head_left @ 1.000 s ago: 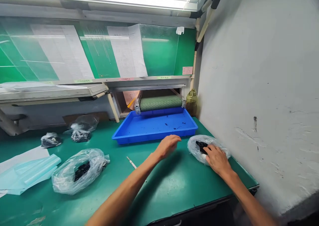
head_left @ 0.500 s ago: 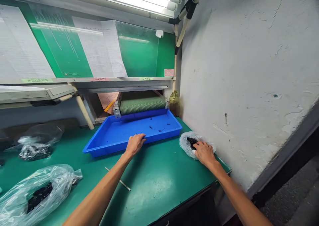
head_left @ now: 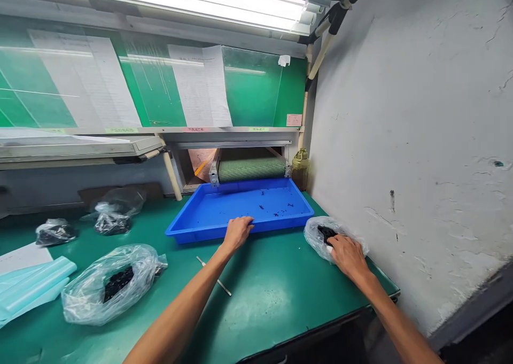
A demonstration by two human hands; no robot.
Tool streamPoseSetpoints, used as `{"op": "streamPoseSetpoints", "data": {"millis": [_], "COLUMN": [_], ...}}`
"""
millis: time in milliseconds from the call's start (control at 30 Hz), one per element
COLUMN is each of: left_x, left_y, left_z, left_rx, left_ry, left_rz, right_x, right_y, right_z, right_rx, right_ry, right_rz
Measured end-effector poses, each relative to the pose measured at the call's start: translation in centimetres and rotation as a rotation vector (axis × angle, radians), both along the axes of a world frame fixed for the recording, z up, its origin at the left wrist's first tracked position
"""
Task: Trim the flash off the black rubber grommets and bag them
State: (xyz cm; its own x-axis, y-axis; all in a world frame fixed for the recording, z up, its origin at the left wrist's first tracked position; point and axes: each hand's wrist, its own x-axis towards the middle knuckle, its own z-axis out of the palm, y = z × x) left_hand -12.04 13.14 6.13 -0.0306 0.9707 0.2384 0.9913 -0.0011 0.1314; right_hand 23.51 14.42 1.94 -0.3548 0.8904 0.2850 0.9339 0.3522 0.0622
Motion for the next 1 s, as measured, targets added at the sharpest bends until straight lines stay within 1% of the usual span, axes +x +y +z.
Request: {"op": "streamPoseSetpoints", "data": {"millis": [167,433,567,667,767,867,933,1000], "left_x": [0.2,0.4,0.5,0.6,0.6,0.5,0.6,1.0], "left_y": [-0.3,-0.1,-0.2,-0.2,-0.1,-0.2,-0.6,-1.5], "left_z": [0.2,-0.3,-0.2,-0.3,-0.5,-0.6,-0.5,-0.5], "left_rx": [0.005,0.014,0.017,0.029,0.058,0.111,0.165,0.23], "left_ry": [-0.012,-0.043,-0.058,-0.08,-0.121,-0.195,-0.264,-0.346], "left_rz": [0.007,0.002,0.001,-0.007,-0.017,-0.048,-0.094,-0.137], "right_x": [-0.2,-0.1,0.0,-0.3,-0.8,-1.7,-2.8,-4.4], "right_y": [0.0,-0.2,-0.3,-0.6,-1.3,-2.4,-3.2,-3.9], "right_z": [-0.5,-0.7,-0.8,-0.5,0.2,1.0,1.6,2.1], "right_rx": [0.009,0.018,0.036,0.089,0.173,0.222,0.164,0.011], "right_ry": [-0.013,-0.033,0.01,0.088,0.217,0.369,0.488,0.641], "right_rz": [0.008,0.032,0.058,0.094,0.165,0.294,0.407,0.493]}}
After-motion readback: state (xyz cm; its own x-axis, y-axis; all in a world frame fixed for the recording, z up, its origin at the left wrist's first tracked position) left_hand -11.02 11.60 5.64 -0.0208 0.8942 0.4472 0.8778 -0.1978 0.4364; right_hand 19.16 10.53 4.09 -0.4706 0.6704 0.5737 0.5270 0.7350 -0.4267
